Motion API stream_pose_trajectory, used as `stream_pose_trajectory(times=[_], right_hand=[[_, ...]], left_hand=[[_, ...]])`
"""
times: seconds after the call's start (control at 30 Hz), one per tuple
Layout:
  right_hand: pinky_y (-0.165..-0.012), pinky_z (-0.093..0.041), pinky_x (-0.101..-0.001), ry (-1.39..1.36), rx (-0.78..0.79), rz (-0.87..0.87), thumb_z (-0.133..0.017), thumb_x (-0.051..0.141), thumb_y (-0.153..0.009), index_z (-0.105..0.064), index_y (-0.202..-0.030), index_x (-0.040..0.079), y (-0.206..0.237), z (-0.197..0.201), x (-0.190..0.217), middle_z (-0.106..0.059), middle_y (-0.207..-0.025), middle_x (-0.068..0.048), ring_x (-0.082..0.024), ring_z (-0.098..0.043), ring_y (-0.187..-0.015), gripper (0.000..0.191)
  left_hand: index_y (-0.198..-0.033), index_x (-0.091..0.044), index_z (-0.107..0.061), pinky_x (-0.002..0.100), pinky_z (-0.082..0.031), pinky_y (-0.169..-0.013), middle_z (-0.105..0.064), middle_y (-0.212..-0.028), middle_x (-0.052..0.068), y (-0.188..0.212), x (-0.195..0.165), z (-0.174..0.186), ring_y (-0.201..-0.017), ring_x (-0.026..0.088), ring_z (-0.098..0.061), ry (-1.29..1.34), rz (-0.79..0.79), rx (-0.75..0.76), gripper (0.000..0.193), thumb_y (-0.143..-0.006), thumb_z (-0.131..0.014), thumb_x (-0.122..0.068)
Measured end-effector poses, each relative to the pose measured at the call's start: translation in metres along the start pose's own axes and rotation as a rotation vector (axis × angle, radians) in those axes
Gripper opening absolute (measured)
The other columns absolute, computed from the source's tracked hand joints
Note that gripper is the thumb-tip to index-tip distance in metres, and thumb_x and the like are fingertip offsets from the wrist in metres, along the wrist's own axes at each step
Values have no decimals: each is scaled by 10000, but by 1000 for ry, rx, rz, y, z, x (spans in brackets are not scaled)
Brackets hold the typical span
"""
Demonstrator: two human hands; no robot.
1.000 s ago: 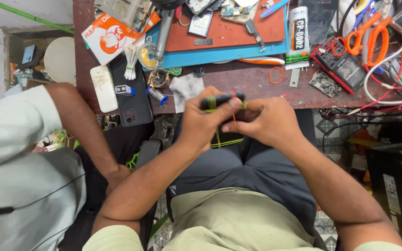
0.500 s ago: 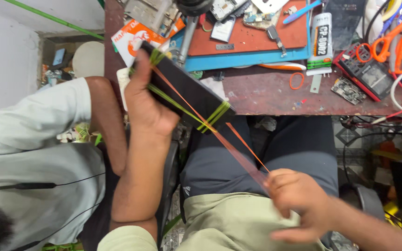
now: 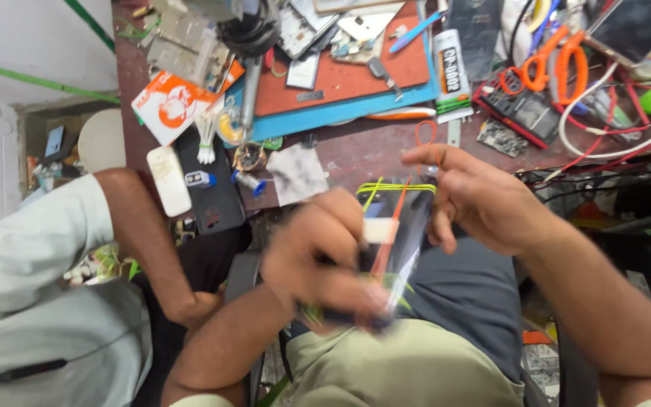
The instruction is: The person secures a smartphone with rubber bands, then retrieves a USB cable from a box and disassembles its connector housing to expose the internal circuit board. The person handles the cable and circuit board with both hands, placing components on the workbench.
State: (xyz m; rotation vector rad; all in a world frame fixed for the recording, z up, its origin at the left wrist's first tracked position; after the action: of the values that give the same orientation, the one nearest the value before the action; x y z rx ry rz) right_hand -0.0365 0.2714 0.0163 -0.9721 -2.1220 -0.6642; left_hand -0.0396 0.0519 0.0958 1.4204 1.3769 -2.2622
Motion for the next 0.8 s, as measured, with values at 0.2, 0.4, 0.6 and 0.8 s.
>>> stream_pose_trajectory(times=[0.2, 0.4, 0.6, 0.8], right_hand=[[-777, -512, -280, 863, -45, 266, -609, 41, -1015, -632, -1168, 23, 9, -4, 44, -688, -982, -45, -131, -646, -891, 156], [-714, -524, -340, 1307, -108, 431, -593, -6, -938, -685, -1021, 90, 14, -21, 59, -689, -930, -55, -240, -689, -829, 157], [-716, -512, -394, 1384, -182, 421, -588, -48, -901, -681, -1063, 58, -3, -33, 37, -659, -972, -124, -344, -669, -848, 215], [-815, -530, -390, 1333, -121, 419, -606, -40, -843, -725, -973, 105, -15, -36, 23, -646, -1086, -129, -350, -675, -985, 228]], left_hand=[[-1229, -197, -743, 326, -490, -936, -546, -1117, -6, 11, 4, -53, -1055, 174, -596, -950, -583, 293, 252, -978, -750, -216], [-1135, -249, -717, 389, -502, -1000, -624, -1197, 6, 10, 7, -32, -1151, 220, -634, -811, -228, 207, 349, -791, -759, -208], [-1257, -47, -645, 293, -557, -877, -660, -1137, 53, 5, 60, -19, -1009, 143, -650, -150, 550, -574, 506, -814, -839, -196], [-1028, 45, -766, 276, -557, -680, -750, -908, 71, 19, 119, -25, -763, 120, -681, 503, 769, -709, 259, -883, -834, -158]])
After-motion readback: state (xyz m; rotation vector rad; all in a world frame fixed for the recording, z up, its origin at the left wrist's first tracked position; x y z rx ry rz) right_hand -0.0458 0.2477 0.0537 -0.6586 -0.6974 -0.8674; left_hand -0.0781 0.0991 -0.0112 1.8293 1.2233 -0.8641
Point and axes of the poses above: each hand's wrist, its own y-axis away from the middle knuckle, its own z-axis out of the back of the hand, x = y × z, the point moved 4 cm from there along -y, towards the middle knuckle
